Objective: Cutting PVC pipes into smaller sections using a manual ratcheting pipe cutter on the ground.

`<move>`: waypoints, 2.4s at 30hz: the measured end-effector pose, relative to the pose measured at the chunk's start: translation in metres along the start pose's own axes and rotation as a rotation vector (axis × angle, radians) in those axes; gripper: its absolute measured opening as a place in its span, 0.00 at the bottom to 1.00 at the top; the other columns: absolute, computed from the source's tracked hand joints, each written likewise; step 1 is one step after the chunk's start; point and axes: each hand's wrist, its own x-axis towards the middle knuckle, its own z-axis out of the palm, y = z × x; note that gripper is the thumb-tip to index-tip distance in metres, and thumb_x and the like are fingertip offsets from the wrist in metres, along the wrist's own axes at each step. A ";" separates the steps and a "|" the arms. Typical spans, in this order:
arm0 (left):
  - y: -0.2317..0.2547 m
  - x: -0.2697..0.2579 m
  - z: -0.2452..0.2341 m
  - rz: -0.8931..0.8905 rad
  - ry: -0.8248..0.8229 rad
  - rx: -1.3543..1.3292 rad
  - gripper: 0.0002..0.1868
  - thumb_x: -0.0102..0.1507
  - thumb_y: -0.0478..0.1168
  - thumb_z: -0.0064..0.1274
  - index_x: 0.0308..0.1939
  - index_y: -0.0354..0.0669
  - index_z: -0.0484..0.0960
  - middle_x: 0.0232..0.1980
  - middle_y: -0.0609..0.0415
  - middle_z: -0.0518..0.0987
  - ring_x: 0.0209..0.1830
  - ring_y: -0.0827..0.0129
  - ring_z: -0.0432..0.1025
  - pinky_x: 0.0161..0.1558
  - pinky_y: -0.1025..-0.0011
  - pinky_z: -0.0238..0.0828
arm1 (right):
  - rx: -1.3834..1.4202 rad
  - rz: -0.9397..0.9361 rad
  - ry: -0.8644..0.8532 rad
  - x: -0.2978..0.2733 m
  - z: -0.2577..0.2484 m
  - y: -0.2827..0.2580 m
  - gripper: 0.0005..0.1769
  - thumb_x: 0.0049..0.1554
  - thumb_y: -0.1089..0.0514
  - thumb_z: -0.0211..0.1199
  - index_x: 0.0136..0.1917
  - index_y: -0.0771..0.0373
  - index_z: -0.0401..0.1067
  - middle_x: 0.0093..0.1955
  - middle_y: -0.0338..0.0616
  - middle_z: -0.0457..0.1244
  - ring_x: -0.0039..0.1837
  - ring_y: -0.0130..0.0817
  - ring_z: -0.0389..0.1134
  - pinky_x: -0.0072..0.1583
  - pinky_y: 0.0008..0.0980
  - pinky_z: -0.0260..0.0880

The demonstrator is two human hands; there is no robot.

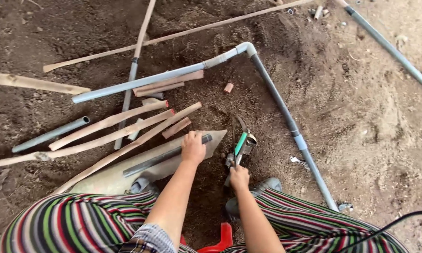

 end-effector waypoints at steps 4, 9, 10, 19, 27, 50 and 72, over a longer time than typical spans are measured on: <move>-0.001 -0.001 0.000 -0.004 -0.026 -0.024 0.16 0.69 0.43 0.55 0.60 0.47 0.81 0.63 0.53 0.70 0.68 0.59 0.66 0.65 0.57 0.67 | -0.007 0.021 -0.007 0.011 0.012 0.008 0.24 0.56 0.32 0.66 0.64 0.31 0.82 0.73 0.28 0.67 0.67 0.50 0.74 0.69 0.47 0.74; 0.000 0.006 0.008 -0.049 -0.040 0.062 0.17 0.69 0.44 0.56 0.62 0.51 0.80 0.63 0.54 0.71 0.69 0.59 0.66 0.69 0.48 0.63 | 0.396 -0.039 0.035 -0.056 -0.037 -0.038 0.22 0.62 0.49 0.65 0.69 0.44 0.81 0.77 0.46 0.56 0.77 0.52 0.65 0.75 0.45 0.67; 0.001 0.003 0.009 -0.047 -0.037 0.066 0.17 0.69 0.44 0.56 0.62 0.51 0.80 0.63 0.54 0.71 0.69 0.59 0.66 0.69 0.48 0.63 | 0.402 -0.041 0.035 -0.062 -0.041 -0.041 0.22 0.62 0.49 0.65 0.69 0.44 0.81 0.77 0.46 0.56 0.77 0.52 0.65 0.75 0.45 0.67; 0.020 -0.028 0.006 -0.146 0.101 0.076 0.13 0.71 0.43 0.55 0.59 0.51 0.77 0.59 0.52 0.74 0.69 0.57 0.67 0.73 0.26 0.44 | 0.476 -0.238 0.098 -0.094 -0.060 -0.050 0.23 0.60 0.57 0.67 0.68 0.44 0.82 0.73 0.55 0.56 0.76 0.61 0.63 0.75 0.47 0.67; 0.035 -0.051 -0.022 -0.205 0.079 -0.026 0.11 0.72 0.39 0.48 0.58 0.52 0.78 0.59 0.54 0.78 0.69 0.58 0.67 0.72 0.24 0.40 | 0.442 -0.239 0.164 -0.112 -0.074 -0.050 0.24 0.60 0.60 0.65 0.67 0.41 0.82 0.64 0.56 0.68 0.69 0.57 0.71 0.68 0.48 0.72; 0.006 -0.020 0.010 -0.031 0.234 -0.017 0.11 0.66 0.44 0.60 0.51 0.48 0.82 0.56 0.49 0.73 0.58 0.55 0.67 0.65 0.41 0.57 | 0.257 -0.006 -0.051 -0.143 -0.135 -0.064 0.24 0.70 0.54 0.54 0.78 0.50 0.71 0.61 0.46 0.70 0.50 0.34 0.60 0.50 0.35 0.62; 0.030 0.017 0.011 0.000 0.012 0.171 0.14 0.70 0.37 0.45 0.54 0.41 0.83 0.60 0.42 0.76 0.53 0.50 0.70 0.56 0.54 0.71 | -0.551 -0.363 -0.109 -0.194 -0.144 -0.107 0.44 0.69 0.57 0.47 0.89 0.23 0.38 0.51 0.42 0.67 0.38 0.36 0.70 0.40 0.41 0.76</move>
